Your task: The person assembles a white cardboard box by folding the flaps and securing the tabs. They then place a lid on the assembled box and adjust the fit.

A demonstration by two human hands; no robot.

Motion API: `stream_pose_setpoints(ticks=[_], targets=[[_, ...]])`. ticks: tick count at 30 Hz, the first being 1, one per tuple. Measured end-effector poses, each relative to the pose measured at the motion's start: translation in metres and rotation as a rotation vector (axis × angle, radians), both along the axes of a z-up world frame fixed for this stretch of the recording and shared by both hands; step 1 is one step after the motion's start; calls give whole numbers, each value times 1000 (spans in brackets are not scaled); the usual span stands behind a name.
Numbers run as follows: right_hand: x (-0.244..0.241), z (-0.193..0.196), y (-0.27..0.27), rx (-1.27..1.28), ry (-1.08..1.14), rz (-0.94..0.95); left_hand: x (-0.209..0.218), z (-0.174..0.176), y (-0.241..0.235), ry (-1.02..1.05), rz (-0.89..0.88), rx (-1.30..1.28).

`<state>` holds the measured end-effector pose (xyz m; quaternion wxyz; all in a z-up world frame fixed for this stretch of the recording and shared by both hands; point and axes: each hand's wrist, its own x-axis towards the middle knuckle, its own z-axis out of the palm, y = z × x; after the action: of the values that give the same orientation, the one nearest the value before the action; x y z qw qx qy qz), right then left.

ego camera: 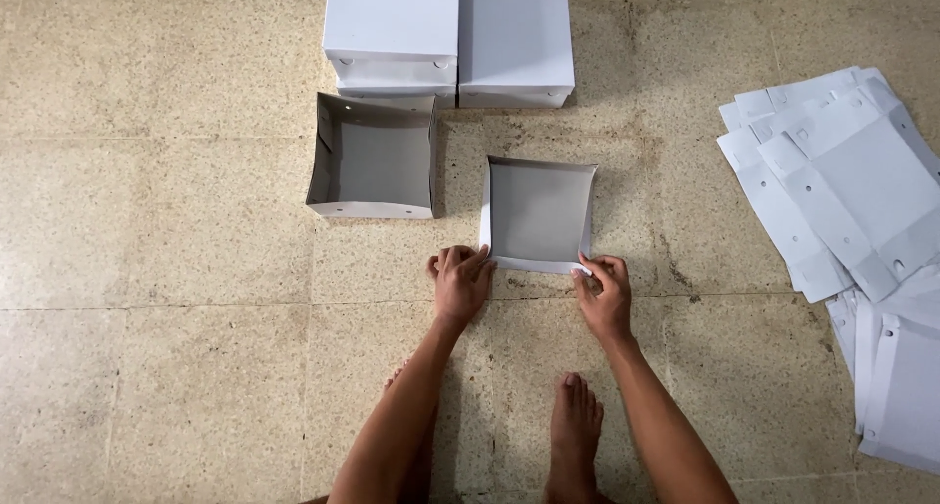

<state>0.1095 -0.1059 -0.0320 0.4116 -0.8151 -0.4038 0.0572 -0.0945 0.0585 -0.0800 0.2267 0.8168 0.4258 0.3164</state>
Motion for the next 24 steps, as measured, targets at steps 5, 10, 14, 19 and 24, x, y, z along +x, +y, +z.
stream_pose_setpoints(ticks=[5,10,14,19,24], targets=[[-10,7,-4,20,-93,-21,-3,0,-1,-78,-10,-57],[-7,6,-4,6,-136,-41,-3,-2,0,-144,-1,-50],[-5,13,0,5,-100,15,-1,6,1,-45,-6,-59],[-10,14,-3,11,-165,25,-3,-1,2,-38,-25,-90],[-11,14,-3,3,-97,-23,-3,0,2,-105,-31,-85]])
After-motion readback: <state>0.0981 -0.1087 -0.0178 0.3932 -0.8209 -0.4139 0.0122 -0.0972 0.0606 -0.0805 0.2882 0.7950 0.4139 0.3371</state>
